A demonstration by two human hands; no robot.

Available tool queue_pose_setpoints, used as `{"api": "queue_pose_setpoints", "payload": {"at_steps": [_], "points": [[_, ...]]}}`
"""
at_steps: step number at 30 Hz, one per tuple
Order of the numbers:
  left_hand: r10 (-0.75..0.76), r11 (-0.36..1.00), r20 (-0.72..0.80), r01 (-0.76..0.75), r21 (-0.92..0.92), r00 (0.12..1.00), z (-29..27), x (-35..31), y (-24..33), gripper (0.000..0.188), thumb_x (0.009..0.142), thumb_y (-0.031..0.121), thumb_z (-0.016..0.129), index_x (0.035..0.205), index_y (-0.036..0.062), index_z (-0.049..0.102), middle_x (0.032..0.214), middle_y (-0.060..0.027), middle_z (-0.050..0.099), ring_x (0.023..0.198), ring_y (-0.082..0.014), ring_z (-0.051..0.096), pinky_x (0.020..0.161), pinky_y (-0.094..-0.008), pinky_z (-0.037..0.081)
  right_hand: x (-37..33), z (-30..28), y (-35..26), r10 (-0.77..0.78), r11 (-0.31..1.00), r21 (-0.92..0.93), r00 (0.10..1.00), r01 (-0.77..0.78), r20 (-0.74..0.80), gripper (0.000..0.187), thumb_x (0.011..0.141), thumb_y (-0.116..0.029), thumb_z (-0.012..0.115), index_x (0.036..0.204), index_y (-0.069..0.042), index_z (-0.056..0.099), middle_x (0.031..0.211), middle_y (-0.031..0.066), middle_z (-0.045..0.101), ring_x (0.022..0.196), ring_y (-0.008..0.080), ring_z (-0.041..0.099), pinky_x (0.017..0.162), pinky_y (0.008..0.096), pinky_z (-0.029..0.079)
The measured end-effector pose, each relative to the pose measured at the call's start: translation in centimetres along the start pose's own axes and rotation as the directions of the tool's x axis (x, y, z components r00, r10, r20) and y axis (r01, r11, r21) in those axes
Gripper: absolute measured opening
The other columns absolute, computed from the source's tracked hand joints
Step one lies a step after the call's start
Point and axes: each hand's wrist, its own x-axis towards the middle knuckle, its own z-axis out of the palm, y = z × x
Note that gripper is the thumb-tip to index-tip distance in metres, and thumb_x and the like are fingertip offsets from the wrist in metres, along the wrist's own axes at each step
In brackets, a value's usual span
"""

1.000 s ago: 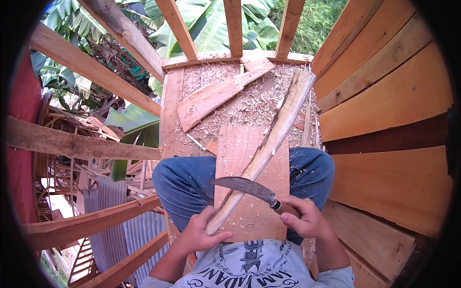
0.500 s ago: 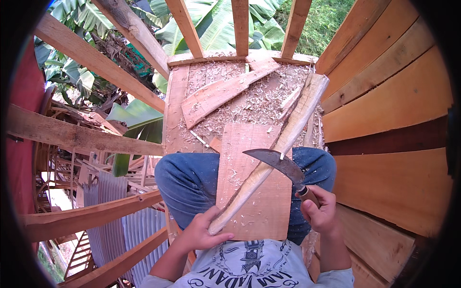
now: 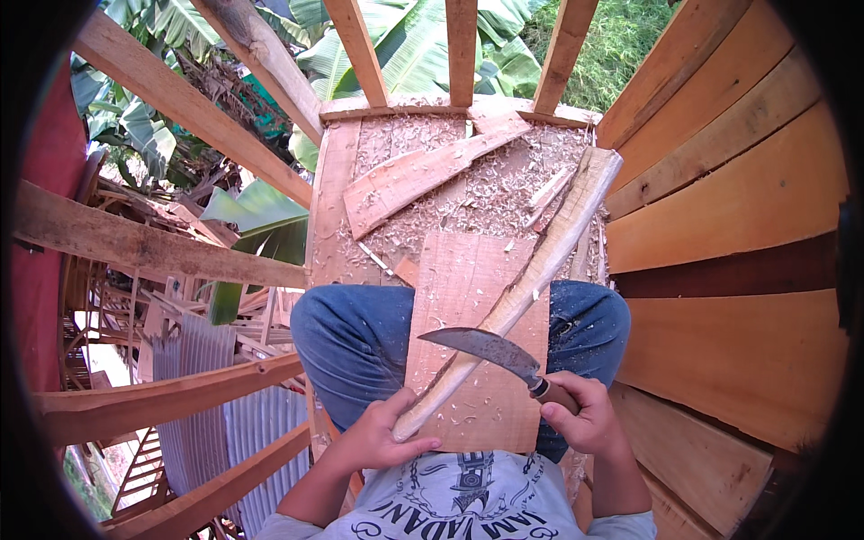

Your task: The person sits cross-legged on a wooden platform and uses a curved knife to shave and shape a long, thin piece of wood. They repeatedly scrape the surface of the wood, removing thin layers and creating wood shavings that accumulate on the platform.

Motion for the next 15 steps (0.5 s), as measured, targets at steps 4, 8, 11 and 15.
{"api": "queue_pose_setpoints", "payload": {"at_steps": [4,8,11,15], "points": [[-0.007,0.999,0.018,0.006,0.035,1.000,-0.3,-0.2,-0.1,0.049,0.074,0.030,0.079,0.100,-0.0018,0.053,0.073,-0.0155,0.060,0.067,-0.0232,0.065,0.062,-0.0318,0.048,0.2,-0.6,0.3,0.009,0.982,0.190,0.996,0.008,-0.090,0.037,0.088,-0.034,0.064,0.094,0.003,0.062,0.055,-0.0008,0.051,0.043,0.0035,0.042,0.039,0.0203,0.031],[0.037,0.999,-0.005,-0.037,0.026,0.999,-0.2,0.4,0.6,0.050,0.073,0.030,0.080,0.101,-0.0023,0.054,0.075,-0.0159,0.060,0.068,-0.0228,0.065,0.063,-0.0317,0.048,0.2,-0.5,0.6,-0.017,0.972,0.226,0.984,0.057,-0.178,0.040,0.091,-0.037,0.059,0.092,0.003,0.055,0.050,-0.0015,0.047,0.037,0.0024,0.036,0.035,0.0195,0.026],[0.027,0.998,-0.002,-0.026,0.060,1.000,-0.2,0.3,-0.1,0.050,0.073,0.031,0.080,0.100,-0.0022,0.054,0.075,-0.0148,0.059,0.066,-0.0214,0.063,0.062,-0.0315,0.047,0.1,-0.4,0.2,0.023,0.970,0.241,0.997,-0.005,-0.072,0.039,0.092,-0.037,0.057,0.093,0.002,0.054,0.050,-0.0018,0.047,0.036,0.0026,0.036,0.035,0.0197,0.025],[0.009,0.999,0.026,-0.010,0.032,1.000,-0.1,0.1,-0.7,0.049,0.073,0.031,0.080,0.098,-0.0020,0.054,0.072,-0.0129,0.057,0.063,-0.0197,0.060,0.060,-0.0310,0.046,-0.1,-0.3,1.4,-0.087,0.996,-0.058,0.962,0.074,-0.260,0.024,0.085,-0.018,0.067,0.097,0.002,0.061,0.064,0.0015,0.059,0.054,0.0057,0.053,0.051,0.0207,0.042]]}}
